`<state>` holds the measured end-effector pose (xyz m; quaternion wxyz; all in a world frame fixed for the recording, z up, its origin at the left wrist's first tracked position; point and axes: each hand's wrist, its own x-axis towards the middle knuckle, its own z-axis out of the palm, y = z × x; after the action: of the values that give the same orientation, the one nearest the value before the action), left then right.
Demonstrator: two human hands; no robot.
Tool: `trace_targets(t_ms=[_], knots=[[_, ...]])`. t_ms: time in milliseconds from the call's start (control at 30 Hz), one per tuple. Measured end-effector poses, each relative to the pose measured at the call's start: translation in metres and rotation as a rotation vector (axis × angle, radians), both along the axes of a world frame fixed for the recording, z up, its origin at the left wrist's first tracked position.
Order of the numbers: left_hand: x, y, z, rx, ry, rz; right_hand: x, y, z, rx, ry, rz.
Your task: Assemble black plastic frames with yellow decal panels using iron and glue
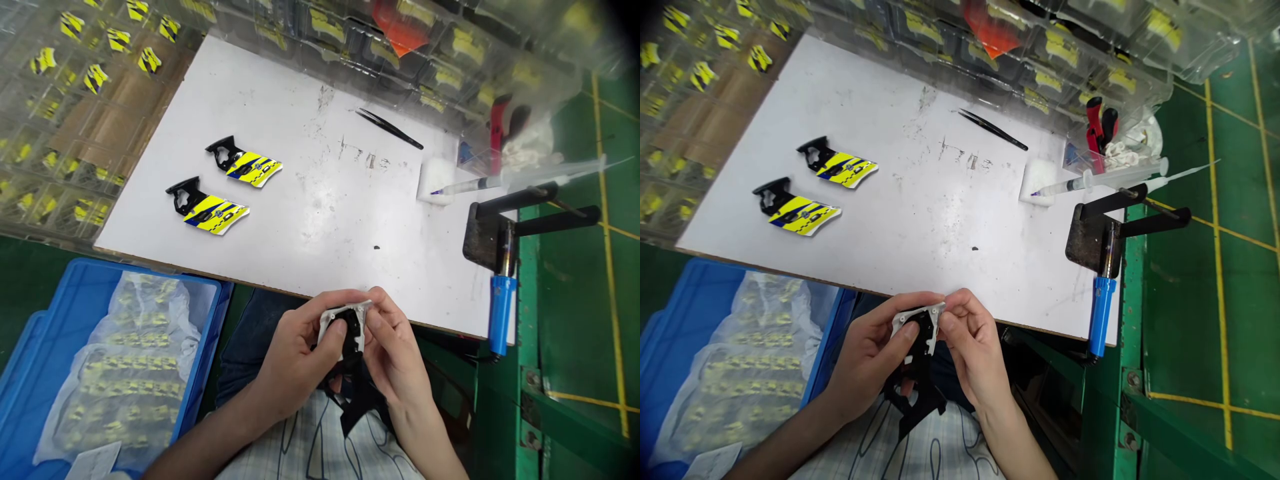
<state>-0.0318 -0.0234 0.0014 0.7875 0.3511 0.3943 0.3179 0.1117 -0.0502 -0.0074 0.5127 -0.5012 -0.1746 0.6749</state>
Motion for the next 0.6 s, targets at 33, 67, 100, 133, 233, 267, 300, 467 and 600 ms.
trace_targets(t_ms=[33,67,100,133,233,267,300,467,600], knots=[[0.0,0.0,-0.001,0.005,0.005,-0.005,-0.001,0.0,0.001,0.007,-0.025,-0.007],[-0.001,0.0,-0.001,0.019,0.019,-0.012,-0.001,0.0,0.001,0.019,-0.051,-0.016],[-0.002,-0.001,-0.002,0.038,0.039,-0.022,-0.002,0.001,0.002,0.033,-0.074,-0.022],[-0.003,0.0,-0.002,0.057,0.064,-0.034,-0.001,0.001,0.002,0.046,-0.093,-0.026],[-0.005,0.002,-0.002,0.09,0.127,-0.083,0.001,0.003,0.002,0.064,-0.127,-0.018],[-0.006,0.003,-0.001,0.09,0.147,-0.108,0.003,0.003,0.001,0.064,-0.132,-0.015],[-0.007,0.004,0.0,0.087,0.17,-0.137,0.005,0.004,0.0,0.066,-0.137,-0.012],[-0.008,0.01,0.011,0.135,0.344,-0.322,0.013,0.002,-0.004,0.073,-0.154,0.039],[-0.005,0.014,0.018,0.252,0.416,-0.351,0.016,-0.001,-0.004,0.088,-0.11,0.071]])
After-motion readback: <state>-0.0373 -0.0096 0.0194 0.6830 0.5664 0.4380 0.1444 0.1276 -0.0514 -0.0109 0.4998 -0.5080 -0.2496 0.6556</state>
